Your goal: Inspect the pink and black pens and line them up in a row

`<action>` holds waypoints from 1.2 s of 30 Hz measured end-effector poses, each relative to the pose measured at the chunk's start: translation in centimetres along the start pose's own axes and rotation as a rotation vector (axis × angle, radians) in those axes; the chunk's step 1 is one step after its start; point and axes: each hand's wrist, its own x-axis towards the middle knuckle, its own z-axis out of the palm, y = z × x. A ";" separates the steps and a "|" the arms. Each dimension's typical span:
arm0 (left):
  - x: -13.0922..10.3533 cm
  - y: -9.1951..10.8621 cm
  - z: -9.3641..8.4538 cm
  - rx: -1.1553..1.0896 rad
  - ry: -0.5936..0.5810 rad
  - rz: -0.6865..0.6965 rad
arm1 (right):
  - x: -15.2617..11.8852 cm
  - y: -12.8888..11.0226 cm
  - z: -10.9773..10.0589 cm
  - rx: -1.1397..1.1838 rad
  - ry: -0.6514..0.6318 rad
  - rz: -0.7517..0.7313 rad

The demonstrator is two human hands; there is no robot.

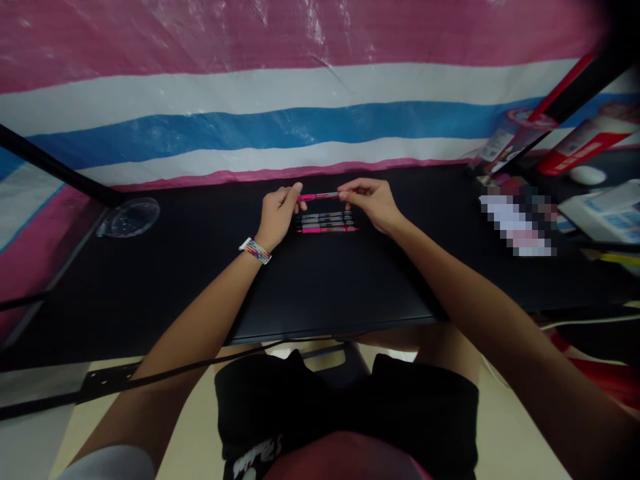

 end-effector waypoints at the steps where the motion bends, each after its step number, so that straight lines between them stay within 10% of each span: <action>1: 0.1 -0.1 0.1 -0.031 0.000 0.010 | 0.0 0.0 0.0 -0.002 0.007 0.002; 36: 0.8 -1.0 -0.6 -0.116 0.060 -0.135 | 1.3 1.2 -2.1 0.027 0.196 0.039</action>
